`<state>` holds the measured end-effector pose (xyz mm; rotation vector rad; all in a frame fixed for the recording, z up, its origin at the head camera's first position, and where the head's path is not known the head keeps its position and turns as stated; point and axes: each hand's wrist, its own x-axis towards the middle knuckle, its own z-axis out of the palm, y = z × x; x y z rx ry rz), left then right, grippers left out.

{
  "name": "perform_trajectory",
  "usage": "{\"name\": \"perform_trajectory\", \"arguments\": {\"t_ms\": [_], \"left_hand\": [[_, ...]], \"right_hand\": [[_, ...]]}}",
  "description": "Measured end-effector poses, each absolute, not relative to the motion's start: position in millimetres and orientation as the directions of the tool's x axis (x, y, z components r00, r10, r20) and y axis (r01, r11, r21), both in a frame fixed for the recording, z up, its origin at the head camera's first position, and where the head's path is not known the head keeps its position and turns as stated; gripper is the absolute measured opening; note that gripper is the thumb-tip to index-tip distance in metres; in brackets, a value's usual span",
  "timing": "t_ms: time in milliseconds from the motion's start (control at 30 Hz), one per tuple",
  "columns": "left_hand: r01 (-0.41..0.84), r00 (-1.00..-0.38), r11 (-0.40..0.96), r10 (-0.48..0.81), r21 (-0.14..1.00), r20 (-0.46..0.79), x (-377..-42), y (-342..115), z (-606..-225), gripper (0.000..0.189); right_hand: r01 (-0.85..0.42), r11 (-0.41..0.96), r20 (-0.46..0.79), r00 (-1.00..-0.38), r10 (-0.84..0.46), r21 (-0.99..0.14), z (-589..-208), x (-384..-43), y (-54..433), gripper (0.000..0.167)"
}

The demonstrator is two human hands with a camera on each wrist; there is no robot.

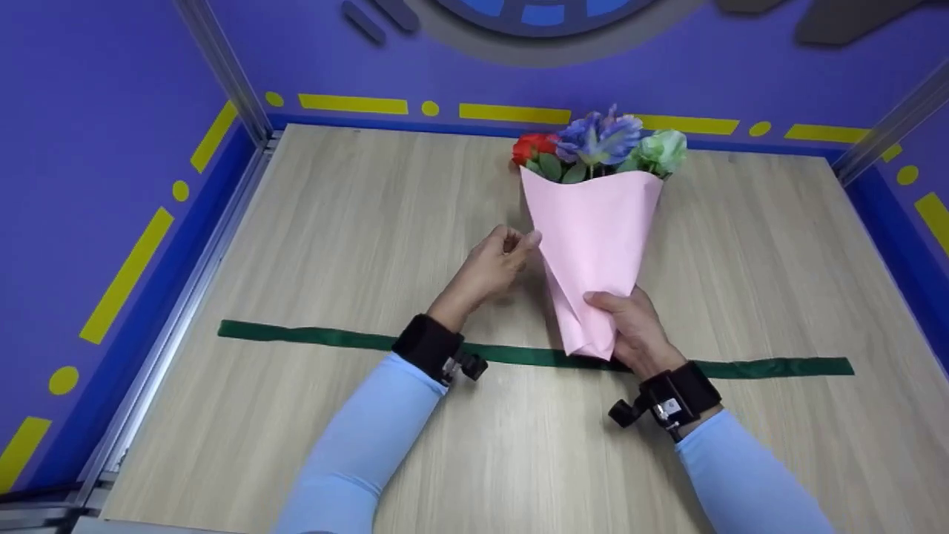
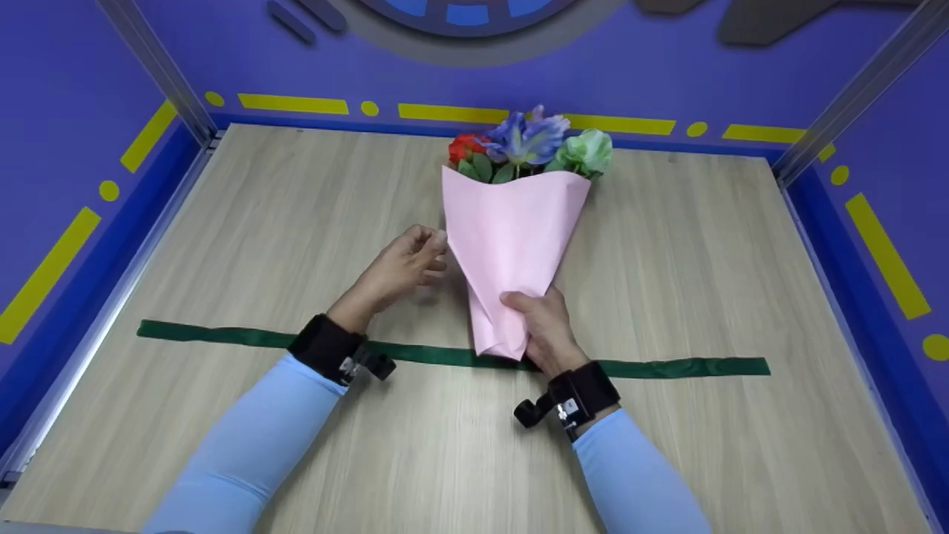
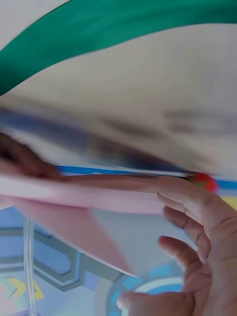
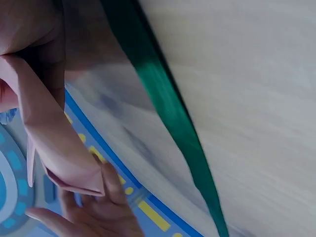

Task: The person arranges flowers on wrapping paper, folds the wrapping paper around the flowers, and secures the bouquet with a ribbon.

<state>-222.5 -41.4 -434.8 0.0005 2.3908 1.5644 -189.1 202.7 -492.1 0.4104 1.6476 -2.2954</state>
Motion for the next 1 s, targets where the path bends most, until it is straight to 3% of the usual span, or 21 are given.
{"name": "perform_trajectory", "arguments": {"t_ms": [133,333,467,733,1000], "left_hand": [[-0.248,-0.952,0.314,0.095,0.916,-0.29,-229.6,-30.5,-437.1,0.072],[-0.289,-0.955,0.054,0.048,0.956,-0.292,-231.4,-28.3,-449.3,0.048],[-0.258,-0.966,-0.149,0.015,0.955,-0.259,-229.9,-29.3,-452.1,0.044],[-0.338,-0.93,-0.444,0.025,0.83,-0.366,-232.6,-39.2,-453.5,0.037],[-0.34,-0.902,-0.564,-0.031,0.753,-0.431,-234.4,-33.4,-458.8,0.025]], "right_hand": [[0.381,-0.303,-0.381,-0.923,-0.063,-0.873,-496.1,-183.5,186.5,0.044],[0.384,-0.321,-0.372,-0.923,-0.1,-0.866,-500.5,-176.9,172.4,0.041],[0.385,-0.361,-0.363,-0.923,-0.132,-0.849,-502.6,-174.3,168.2,0.036],[0.383,-0.412,-0.357,-0.923,-0.142,-0.827,-501.5,-171.1,163.2,0.032],[0.346,-0.408,-0.303,-0.938,-0.167,-0.845,-490.4,-165.0,153.8,0.03]]}}
